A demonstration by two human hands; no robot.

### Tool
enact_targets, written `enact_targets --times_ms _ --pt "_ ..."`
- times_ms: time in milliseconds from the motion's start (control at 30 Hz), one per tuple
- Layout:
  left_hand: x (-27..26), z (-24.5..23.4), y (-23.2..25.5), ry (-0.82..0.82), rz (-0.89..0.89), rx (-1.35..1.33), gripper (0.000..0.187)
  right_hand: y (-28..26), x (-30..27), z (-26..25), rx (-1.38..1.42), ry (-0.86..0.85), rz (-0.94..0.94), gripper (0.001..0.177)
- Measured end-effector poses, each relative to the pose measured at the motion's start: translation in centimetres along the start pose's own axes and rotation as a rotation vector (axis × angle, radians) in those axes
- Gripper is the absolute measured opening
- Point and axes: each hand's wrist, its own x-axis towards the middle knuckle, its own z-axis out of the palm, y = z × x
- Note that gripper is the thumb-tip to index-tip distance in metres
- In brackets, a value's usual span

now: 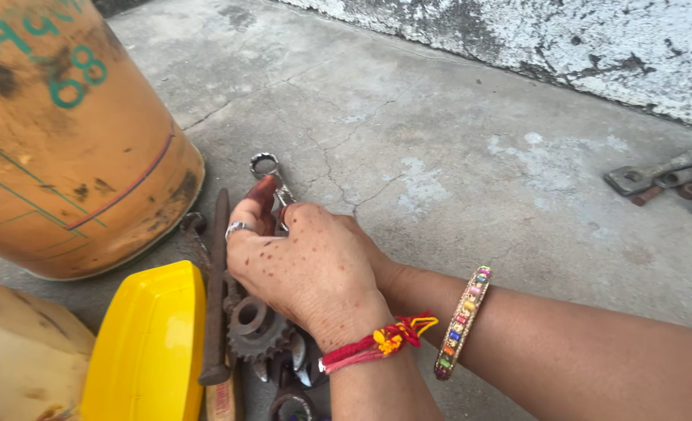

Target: The person sorts through various metal bolts, nuts, and washers on the floor, picking them up individually and occasionally threading a nut onto a bolt.

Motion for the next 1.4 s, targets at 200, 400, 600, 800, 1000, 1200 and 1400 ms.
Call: enact_targets --times_ms 200,400,600,800,1000,1200,1400 --pt "0.2 0.4 0.4 -0.039 -0.014 -0.083 0.031 1.6 -1.8 -3.1 0.312 0.195 0.001 0.024" --pt "-2.5 2.1 0.9 -0.4 -0.142 0.048 0.017 10.2 -5.2 -2.6 0.577 0.34 0.117 0.02" --pt "-12.0 6.1 2.1 -0.786 -0.013 0.114 0.022 21.9 -13.7 -0.9 0.215 0.554 0.185 0.033" --pt "-16.0 6.1 2.9 -1.075 0.075 0.156 0.031 30.7 -17.4 -5.3 -0.307 0.091 0.574 0.078" --pt "-15.4 6.0 3.4 -1.104 -0.004 0.346 0.027 33.6 -18.6 -7.9 -0.284 -0.143 0.6 0.073" --pt "-14.6 6.3 2.4 -1.07 0.017 0.324 0.025 31.4 -18.8 -9.2 -0.248 -0.218 0.72 0.062" --pt "-13.5 6.0 2.8 -1.033 -0.027 0.297 0.026 32.7 -19.3 -9.3 -0.425 -0.137 0.471 0.056"
